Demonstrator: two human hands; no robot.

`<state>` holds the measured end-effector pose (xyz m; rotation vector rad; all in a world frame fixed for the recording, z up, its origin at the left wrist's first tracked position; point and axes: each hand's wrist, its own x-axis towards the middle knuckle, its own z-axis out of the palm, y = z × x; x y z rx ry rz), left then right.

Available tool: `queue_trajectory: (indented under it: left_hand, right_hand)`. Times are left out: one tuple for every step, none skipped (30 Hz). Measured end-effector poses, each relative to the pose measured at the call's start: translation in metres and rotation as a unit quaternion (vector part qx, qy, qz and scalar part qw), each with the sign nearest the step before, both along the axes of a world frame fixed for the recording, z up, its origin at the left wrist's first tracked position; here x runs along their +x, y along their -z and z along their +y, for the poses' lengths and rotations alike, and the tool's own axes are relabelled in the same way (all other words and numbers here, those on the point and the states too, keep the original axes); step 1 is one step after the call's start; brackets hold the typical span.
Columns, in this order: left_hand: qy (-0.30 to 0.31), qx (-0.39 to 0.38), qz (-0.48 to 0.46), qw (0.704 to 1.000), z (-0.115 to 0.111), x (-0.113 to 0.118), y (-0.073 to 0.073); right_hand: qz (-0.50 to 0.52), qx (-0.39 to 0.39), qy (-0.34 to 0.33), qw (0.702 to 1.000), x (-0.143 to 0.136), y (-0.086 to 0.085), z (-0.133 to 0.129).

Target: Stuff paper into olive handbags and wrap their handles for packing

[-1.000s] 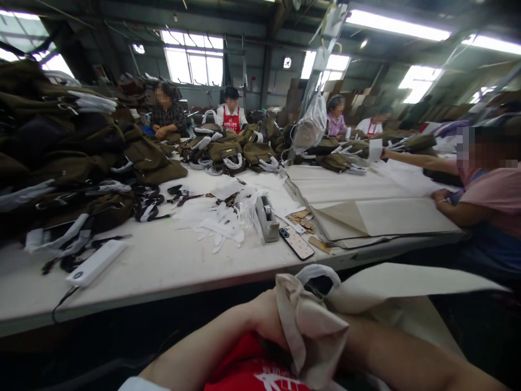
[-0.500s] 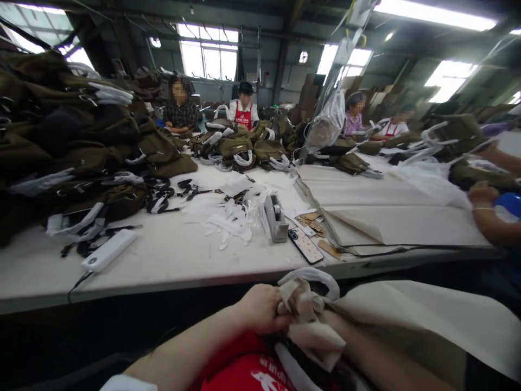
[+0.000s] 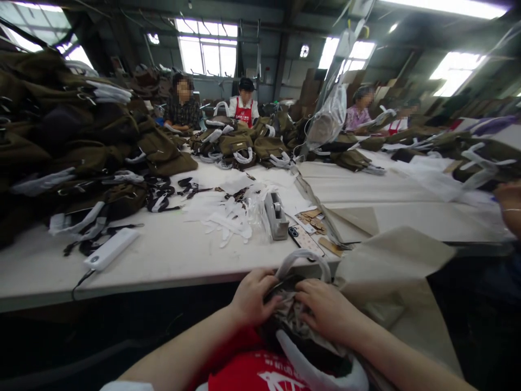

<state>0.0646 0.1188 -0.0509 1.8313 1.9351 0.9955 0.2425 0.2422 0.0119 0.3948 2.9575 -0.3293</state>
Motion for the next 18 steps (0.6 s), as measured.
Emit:
queue_trajectory:
  left_hand:
    - [-0.072, -0.007, -0.011, 0.997, -0.008, -0.004, 0.006]
    - [-0.125, -0.036, -0.023, 0.991, -0.014, -0.007, 0.011]
    - [-0.152, -0.08, -0.037, 0.984, -0.018, -0.008, 0.016]
    - [-0.155, -0.127, -0.05, 0.979, -0.02, -0.008, 0.019]
    - [-0.143, -0.166, -0.058, 0.974, -0.019, -0.006, 0.022]
    - [-0.128, -0.192, -0.062, 0.971, -0.016, -0.005, 0.022]
    - [-0.112, -0.205, -0.064, 0.97, -0.012, -0.003, 0.022]
    - [-0.096, -0.207, -0.066, 0.971, -0.007, 0.0, 0.022]
    - [-0.077, -0.204, -0.075, 0.973, -0.001, 0.002, 0.021]
    - [-0.057, -0.2, -0.094, 0.974, 0.005, 0.004, 0.02]
    - [-0.036, -0.196, -0.125, 0.972, 0.011, 0.007, 0.02]
    - [-0.017, -0.189, -0.161, 0.969, 0.016, 0.009, 0.021]
    - [-0.004, -0.18, -0.2, 0.963, 0.019, 0.012, 0.022]
    - [0.003, -0.169, -0.239, 0.956, 0.022, 0.014, 0.024]
    - [0.008, -0.16, -0.275, 0.948, 0.024, 0.017, 0.027]
    - [0.01, -0.155, -0.306, 0.939, 0.026, 0.019, 0.031]
    - [0.009, -0.155, -0.333, 0.93, 0.026, 0.02, 0.034]
    - [0.006, -0.16, -0.352, 0.922, 0.026, 0.021, 0.038]
  right_hand:
    - [0.011, 0.013, -0.009, 1.0, 0.007, 0.007, 0.005]
    - [0.024, 0.03, -0.023, 0.999, 0.013, 0.012, 0.008]
    - [0.037, 0.046, -0.043, 0.997, 0.019, 0.014, 0.01]
    - [0.046, 0.061, -0.067, 0.995, 0.023, 0.016, 0.009]
    - [0.046, 0.071, -0.087, 0.993, 0.026, 0.016, 0.007]
    - [0.04, 0.075, -0.099, 0.991, 0.028, 0.016, 0.005]
    - [0.03, 0.073, -0.103, 0.992, 0.028, 0.016, 0.002]
    - [0.02, 0.067, -0.102, 0.992, 0.027, 0.016, 0.0]
    - [0.011, 0.058, -0.098, 0.993, 0.026, 0.017, -0.001]
    - [0.005, 0.048, -0.097, 0.994, 0.023, 0.019, -0.002]
    - [0.003, 0.038, -0.1, 0.994, 0.021, 0.023, -0.002]
    - [0.004, 0.028, -0.106, 0.994, 0.019, 0.028, -0.001]
    - [0.005, 0.018, -0.115, 0.993, 0.017, 0.035, 0.0]
    - [0.01, 0.008, -0.123, 0.992, 0.015, 0.044, 0.002]
    - [0.018, -0.003, -0.13, 0.991, 0.014, 0.055, 0.003]
    - [0.029, -0.014, -0.133, 0.991, 0.013, 0.067, 0.004]
    - [0.044, -0.025, -0.132, 0.99, 0.013, 0.08, 0.006]
    - [0.063, -0.034, -0.126, 0.989, 0.012, 0.093, 0.006]
